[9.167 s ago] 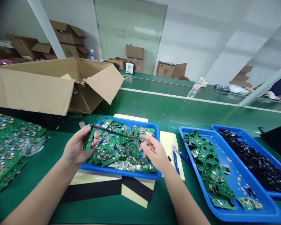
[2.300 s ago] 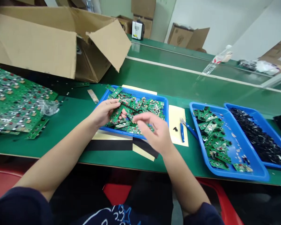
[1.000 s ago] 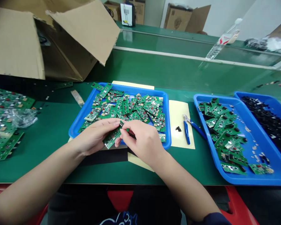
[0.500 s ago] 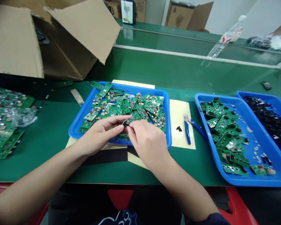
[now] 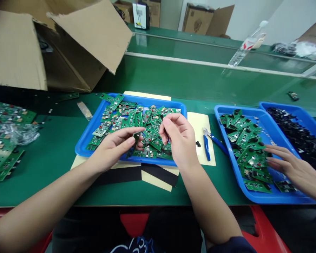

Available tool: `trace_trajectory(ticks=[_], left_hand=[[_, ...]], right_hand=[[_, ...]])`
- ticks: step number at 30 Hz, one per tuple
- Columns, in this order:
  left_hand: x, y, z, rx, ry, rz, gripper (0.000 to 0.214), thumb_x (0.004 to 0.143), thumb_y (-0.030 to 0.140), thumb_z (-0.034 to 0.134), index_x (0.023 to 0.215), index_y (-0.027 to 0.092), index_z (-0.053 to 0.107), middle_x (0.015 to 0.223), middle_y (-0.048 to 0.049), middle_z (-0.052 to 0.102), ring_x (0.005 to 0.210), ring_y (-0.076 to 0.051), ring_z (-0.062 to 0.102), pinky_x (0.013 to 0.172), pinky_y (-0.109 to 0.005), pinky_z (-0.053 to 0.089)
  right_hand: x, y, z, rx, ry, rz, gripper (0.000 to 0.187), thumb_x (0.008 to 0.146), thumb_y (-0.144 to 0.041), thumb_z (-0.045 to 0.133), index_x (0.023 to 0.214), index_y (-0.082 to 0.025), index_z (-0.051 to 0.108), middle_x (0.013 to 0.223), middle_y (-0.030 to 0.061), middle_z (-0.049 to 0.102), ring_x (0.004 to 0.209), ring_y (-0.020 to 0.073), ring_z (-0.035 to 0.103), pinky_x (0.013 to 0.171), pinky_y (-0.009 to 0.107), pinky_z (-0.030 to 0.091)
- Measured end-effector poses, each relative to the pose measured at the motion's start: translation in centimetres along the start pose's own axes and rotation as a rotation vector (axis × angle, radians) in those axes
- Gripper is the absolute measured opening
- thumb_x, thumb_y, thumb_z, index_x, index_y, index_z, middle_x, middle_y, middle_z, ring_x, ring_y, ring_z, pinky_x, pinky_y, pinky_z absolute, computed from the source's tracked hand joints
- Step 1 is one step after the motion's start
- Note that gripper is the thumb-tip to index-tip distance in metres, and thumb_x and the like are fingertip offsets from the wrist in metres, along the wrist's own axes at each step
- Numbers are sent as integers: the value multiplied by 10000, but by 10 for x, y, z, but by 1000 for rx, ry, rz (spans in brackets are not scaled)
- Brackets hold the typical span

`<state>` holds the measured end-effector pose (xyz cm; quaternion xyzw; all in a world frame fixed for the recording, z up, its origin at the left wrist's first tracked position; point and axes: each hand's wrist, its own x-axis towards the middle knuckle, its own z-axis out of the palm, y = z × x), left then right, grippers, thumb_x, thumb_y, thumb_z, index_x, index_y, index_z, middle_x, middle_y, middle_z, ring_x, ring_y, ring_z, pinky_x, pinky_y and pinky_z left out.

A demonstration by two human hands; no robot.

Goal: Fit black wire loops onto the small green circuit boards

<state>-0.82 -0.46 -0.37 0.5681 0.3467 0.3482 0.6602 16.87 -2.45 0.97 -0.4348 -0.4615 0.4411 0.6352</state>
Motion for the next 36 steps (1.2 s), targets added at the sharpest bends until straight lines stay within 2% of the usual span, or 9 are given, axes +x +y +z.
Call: trace_trajectory(ticks=[3, 7, 11, 16, 19, 23, 27, 31, 36], left_hand=[[-1, -3, 4, 71, -113, -23, 391, 800, 306, 590, 1153, 138, 582, 969, -97, 650, 755, -152, 622, 709, -293, 518], [1, -6, 7, 201, -245, -43, 355, 795, 288, 587, 1126, 163, 613, 1307, -136, 509, 802, -161, 633, 718, -300, 517], [6, -4, 7, 301, -301, -136, 423, 826, 320, 535, 1203, 132, 568, 1088, -127, 661, 808, -189, 641, 679, -288, 513], [7, -3, 7, 457, -281, -45, 394, 772, 390, 598, 1089, 163, 656, 1300, -106, 537, 1092, -258, 564, 849, -307, 468], [7, -4, 4, 476, -270, -120, 463, 764, 414, 599, 1143, 150, 622, 1122, -111, 654, 824, -211, 650, 727, -301, 495], [11, 21, 0, 355, -199, -153, 497, 741, 422, 619, 1133, 117, 625, 749, -68, 704, 664, -172, 624, 649, -283, 484], [13, 80, 15, 17, 103, 69, 432, 780, 411, 578, 1073, 103, 655, 671, -51, 657, 585, -120, 572, 599, -232, 454], [4, 122, 45, -160, 138, 260, 403, 822, 362, 539, 1128, 115, 627, 597, -18, 609, 517, -109, 548, 551, -227, 454], [-5, 121, 58, 11, 144, 421, 304, 854, 325, 516, 1071, 179, 671, 956, -71, 680, 854, -190, 621, 795, -296, 490]], right_hand=[[3, 1, 1, 175, 1, 58, 142, 813, -302, 560, 738, -212, 480, 573, -62, 515, 414, 53, 418, 381, 187, 315], [2, 3, 5, 272, -39, 128, 161, 791, -321, 585, 730, -209, 487, 564, -63, 525, 404, 51, 421, 367, 184, 290], [6, 3, 3, 288, -6, 122, 153, 763, -310, 616, 730, -204, 511, 547, -63, 524, 408, 51, 423, 369, 177, 275], [21, -3, -11, 395, 160, -26, 191, 708, -309, 661, 719, -212, 498, 528, -81, 484, 397, 45, 403, 375, 165, 291], [32, -14, -19, 425, 183, -85, 206, 700, -328, 666, 718, -213, 496, 530, -83, 476, 392, 42, 393, 366, 160, 285], [35, -46, -18, 174, 83, -222, 142, 757, -319, 624, 745, -212, 531, 537, -67, 517, 409, 57, 432, 378, 174, 320], [24, -86, -3, -279, -68, -390, 87, 796, -264, 582, 751, -189, 578, 570, -37, 556, 462, 80, 487, 434, 206, 394], [9, -108, 18, -496, -69, -709, 63, 808, -213, 560, 752, -200, 585, 645, -10, 601, 546, 106, 541, 504, 239, 449], [6, -105, 26, -591, -19, -916, 90, 807, -124, 537, 781, -205, 568, 633, -13, 578, 554, 108, 533, 511, 238, 444]])
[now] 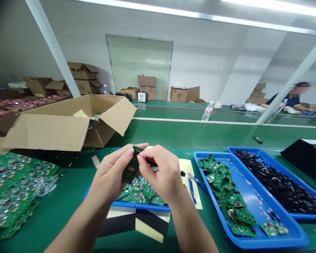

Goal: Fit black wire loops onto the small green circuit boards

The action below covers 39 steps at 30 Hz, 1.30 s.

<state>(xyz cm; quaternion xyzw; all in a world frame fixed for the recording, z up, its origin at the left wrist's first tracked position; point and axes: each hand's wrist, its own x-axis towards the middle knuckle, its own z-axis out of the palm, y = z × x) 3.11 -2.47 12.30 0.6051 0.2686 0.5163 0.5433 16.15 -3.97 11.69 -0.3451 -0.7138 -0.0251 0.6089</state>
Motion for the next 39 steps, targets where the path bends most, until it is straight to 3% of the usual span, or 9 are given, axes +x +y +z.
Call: trace_trajectory(ticks=[3, 10, 16, 22, 27, 30, 34, 36, 39], left_hand=[[-2, -5, -4, 11, -16, -2, 290, 871, 290, 485, 1069, 197, 675, 1080, -67, 656, 980, -215, 595, 877, -314, 466], [5, -7, -12, 65, -39, -45, 293, 858, 254, 485, 1083, 210, 668, 1070, -56, 658, 1001, -219, 581, 855, -296, 471], [11, -11, -10, 234, -12, 50, 256, 865, 246, 472, 986, 215, 696, 907, -31, 655, 846, -163, 577, 787, -244, 454], [16, -6, -7, 363, -57, 102, 240, 871, 226, 450, 790, 175, 670, 664, 2, 550, 625, -116, 506, 561, -203, 410], [17, -4, -5, 465, -37, 123, 300, 871, 228, 449, 619, 171, 603, 575, 0, 546, 624, -133, 530, 578, -220, 419], [17, -4, -6, 436, -47, 87, 336, 882, 275, 446, 603, 166, 597, 538, 2, 538, 566, -126, 542, 558, -224, 435], [17, -5, -11, 264, -78, -35, 282, 878, 354, 467, 900, 144, 655, 553, 15, 551, 446, -98, 525, 461, -212, 433], [18, -5, -13, 217, -105, -90, 312, 877, 384, 467, 936, 136, 647, 543, 11, 568, 427, -93, 521, 423, -200, 411], [19, -3, -16, 233, -139, -105, 323, 868, 404, 478, 796, 133, 639, 520, 11, 563, 409, -83, 501, 397, -187, 380]], right_hand=[[-1, 4, 1, -57, -26, -55, 112, 801, -101, 527, 779, -206, 556, 651, -6, 595, 576, 116, 554, 521, 237, 450], [0, 10, 8, -140, -26, -81, 127, 782, -78, 519, 749, -200, 528, 614, -15, 587, 511, 100, 536, 500, 221, 439], [1, 15, 5, -204, -63, -98, 152, 779, -63, 496, 724, -203, 518, 588, -23, 559, 503, 95, 512, 493, 216, 425], [1, 18, 2, -255, -84, -67, 135, 797, -89, 509, 714, -194, 525, 585, -18, 568, 497, 91, 506, 493, 218, 415], [-1, 19, 3, -284, -87, 0, 127, 816, -126, 508, 715, -196, 542, 615, -4, 591, 544, 106, 546, 528, 232, 439], [-2, 20, 1, -244, -93, 90, 47, 815, -193, 544, 853, -199, 571, 717, 14, 620, 614, 125, 582, 559, 245, 471], [-3, 22, -6, -109, -107, 202, 401, 807, -223, 569, 1192, -211, 459, 751, -2, 612, 632, 132, 586, 570, 260, 504], [-1, 24, -11, -72, -158, 169, 313, 823, -186, 549, 1133, -217, 518, 781, 8, 631, 674, 132, 599, 608, 264, 512], [3, 26, -19, -115, -210, 78, 104, 835, -164, 545, 892, -210, 618, 801, 26, 656, 719, 145, 610, 633, 280, 502]])
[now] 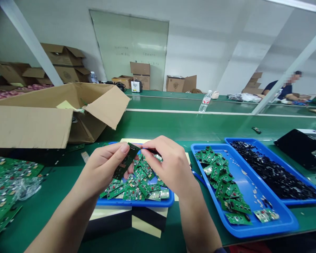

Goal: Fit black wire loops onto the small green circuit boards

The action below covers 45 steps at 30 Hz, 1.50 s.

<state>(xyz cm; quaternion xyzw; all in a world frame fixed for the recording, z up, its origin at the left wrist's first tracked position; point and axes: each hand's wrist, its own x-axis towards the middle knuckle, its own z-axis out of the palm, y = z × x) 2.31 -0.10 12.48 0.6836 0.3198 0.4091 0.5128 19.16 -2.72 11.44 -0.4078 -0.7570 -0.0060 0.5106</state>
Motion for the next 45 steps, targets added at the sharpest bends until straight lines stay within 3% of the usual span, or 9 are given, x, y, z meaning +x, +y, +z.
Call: trace_trajectory(ticks=[11, 18, 22, 24, 30, 33, 35, 41, 45], left_hand=[[3, 4, -7, 264, -256, 40, 402, 891, 354, 435, 562, 147, 539, 516, 17, 488, 501, -93, 438, 491, -205, 344], [7, -7, -22, 428, -9, 229, 318, 825, 303, 569, 1123, 215, 635, 923, -63, 611, 842, -173, 552, 745, -292, 450], [6, -11, -22, 451, 91, 437, 382, 815, 264, 598, 1196, 248, 580, 991, -62, 594, 911, -166, 556, 784, -279, 467], [6, -12, -21, 518, 88, 534, 388, 818, 240, 596, 1205, 253, 569, 1003, -62, 595, 913, -160, 563, 787, -274, 481], [13, -17, -39, 886, 434, 934, 408, 788, 118, 615, 1171, 251, 574, 1023, -57, 623, 959, -187, 593, 958, -408, 440], [15, -18, -46, 927, 469, 1024, 420, 781, 110, 623, 1172, 252, 563, 1062, -60, 625, 994, -200, 601, 966, -428, 443], [14, -18, -45, 913, 415, 1048, 400, 788, 126, 622, 1162, 255, 563, 1077, -58, 627, 1015, -203, 603, 969, -428, 446], [10, -23, -30, 903, 277, 1084, 373, 809, 113, 590, 1155, 250, 564, 1098, -58, 622, 1051, -193, 594, 994, -438, 428], [10, -26, -31, 900, 271, 1090, 394, 803, 97, 592, 1164, 252, 567, 1108, -63, 613, 1059, -202, 587, 983, -439, 440]], right_hand=[[3, 5, 1, -149, 73, -222, 329, 824, -123, 536, 1133, -232, 568, 1116, 101, 597, 1081, 246, 547, 872, 430, 495], [-6, -3, -13, -29, 637, -139, 342, 809, -127, 529, 1109, -284, 574, 1027, 67, 607, 955, 252, 596, 773, 436, 509], [-11, -14, -19, 120, 138, -70, 153, 791, -124, 562, 852, -232, 651, 723, 21, 630, 682, 175, 606, 590, 319, 506], [-9, -17, -13, 84, 84, -51, 119, 772, -117, 586, 798, -215, 649, 712, 17, 639, 683, 167, 605, 603, 311, 501], [0, 3, -9, 63, 838, 25, 94, 736, -108, 613, 762, -177, 671, 715, 15, 644, 651, 161, 613, 565, 306, 487], [0, 20, -23, 151, 1001, 68, 109, 731, -114, 596, 764, -180, 676, 681, -7, 647, 587, 146, 610, 527, 290, 490], [-1, 24, -28, 244, 860, 156, 128, 764, -139, 561, 764, -191, 679, 692, -8, 656, 614, 142, 621, 545, 281, 497], [1, -2, -2, 507, -160, 412, 256, 851, -372, 516, 823, -182, 685, 812, 49, 693, 774, 167, 630, 684, 299, 503], [3, -16, 12, 707, -351, 497, 268, 838, -390, 534, 742, -167, 648, 730, 38, 669, 713, 154, 603, 663, 289, 477]])
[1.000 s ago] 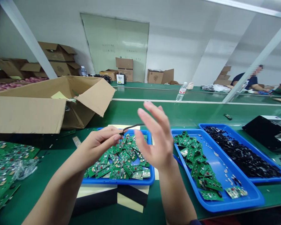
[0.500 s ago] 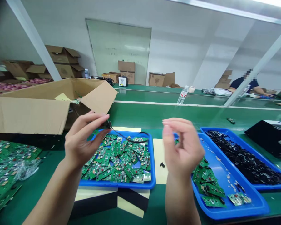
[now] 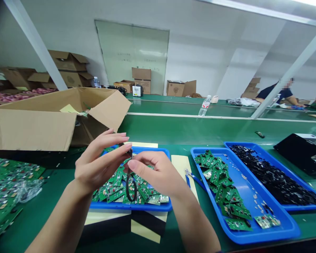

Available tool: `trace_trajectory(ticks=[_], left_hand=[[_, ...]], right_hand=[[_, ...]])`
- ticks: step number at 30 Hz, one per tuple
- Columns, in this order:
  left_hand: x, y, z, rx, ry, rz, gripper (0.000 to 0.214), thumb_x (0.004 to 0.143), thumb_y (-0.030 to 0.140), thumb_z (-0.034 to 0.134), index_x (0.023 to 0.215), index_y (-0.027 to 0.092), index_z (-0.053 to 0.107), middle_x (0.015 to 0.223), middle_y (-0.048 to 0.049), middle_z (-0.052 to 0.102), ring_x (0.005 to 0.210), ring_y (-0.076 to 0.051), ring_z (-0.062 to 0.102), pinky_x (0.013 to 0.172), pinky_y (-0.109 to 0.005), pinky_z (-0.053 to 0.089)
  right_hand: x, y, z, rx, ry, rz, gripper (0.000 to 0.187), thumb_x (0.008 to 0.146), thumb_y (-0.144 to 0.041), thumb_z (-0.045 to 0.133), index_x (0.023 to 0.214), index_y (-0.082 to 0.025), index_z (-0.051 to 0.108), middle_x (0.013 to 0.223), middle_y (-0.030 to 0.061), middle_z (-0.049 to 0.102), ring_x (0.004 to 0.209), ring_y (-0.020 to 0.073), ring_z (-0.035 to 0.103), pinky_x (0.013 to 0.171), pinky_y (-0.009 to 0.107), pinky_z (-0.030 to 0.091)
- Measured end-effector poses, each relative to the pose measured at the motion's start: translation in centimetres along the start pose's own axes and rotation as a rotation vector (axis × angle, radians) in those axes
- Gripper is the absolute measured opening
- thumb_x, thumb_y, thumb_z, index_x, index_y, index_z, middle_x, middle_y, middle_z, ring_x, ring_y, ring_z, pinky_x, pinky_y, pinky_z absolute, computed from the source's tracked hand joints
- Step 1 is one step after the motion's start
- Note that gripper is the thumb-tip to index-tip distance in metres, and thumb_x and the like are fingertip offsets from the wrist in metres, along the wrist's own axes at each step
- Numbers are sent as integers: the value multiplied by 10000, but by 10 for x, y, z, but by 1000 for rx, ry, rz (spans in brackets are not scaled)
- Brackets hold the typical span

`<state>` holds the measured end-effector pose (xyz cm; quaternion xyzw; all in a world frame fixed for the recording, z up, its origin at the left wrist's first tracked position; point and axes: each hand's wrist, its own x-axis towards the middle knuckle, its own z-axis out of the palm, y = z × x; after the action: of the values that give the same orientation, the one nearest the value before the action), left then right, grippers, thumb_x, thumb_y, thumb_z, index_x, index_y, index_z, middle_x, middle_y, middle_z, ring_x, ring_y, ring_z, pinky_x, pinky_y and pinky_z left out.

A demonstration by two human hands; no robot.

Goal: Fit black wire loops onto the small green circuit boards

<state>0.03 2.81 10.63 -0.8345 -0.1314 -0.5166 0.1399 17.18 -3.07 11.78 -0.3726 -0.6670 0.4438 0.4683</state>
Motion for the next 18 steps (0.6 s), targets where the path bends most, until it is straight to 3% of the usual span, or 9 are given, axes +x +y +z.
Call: trace_trajectory(ticks=[7, 11, 18], left_hand=[[4, -3, -7, -18, 31, 2, 469, 746, 99, 670, 1188, 215, 563, 1059, -74, 625, 955, -182, 620, 877, -338, 528], [5, -2, -7, -65, 58, -29, 484, 730, 117, 697, 1188, 209, 570, 993, -61, 637, 855, -142, 633, 751, -231, 550], [8, 2, -5, -234, 46, -120, 401, 734, 184, 699, 1124, 186, 608, 902, -51, 653, 768, -115, 632, 676, -197, 542]], right_hand=[[3, 7, 1, 421, -26, 5, 201, 769, -327, 651, 669, -181, 555, 584, -16, 621, 567, 107, 569, 576, 244, 455], [2, 7, 2, 462, -37, -20, 228, 828, -313, 575, 645, -179, 554, 542, -22, 578, 528, 100, 535, 571, 253, 450], [4, 12, 5, 477, -53, 21, 216, 822, -240, 557, 614, -181, 542, 494, -37, 555, 482, 92, 510, 549, 244, 419]])
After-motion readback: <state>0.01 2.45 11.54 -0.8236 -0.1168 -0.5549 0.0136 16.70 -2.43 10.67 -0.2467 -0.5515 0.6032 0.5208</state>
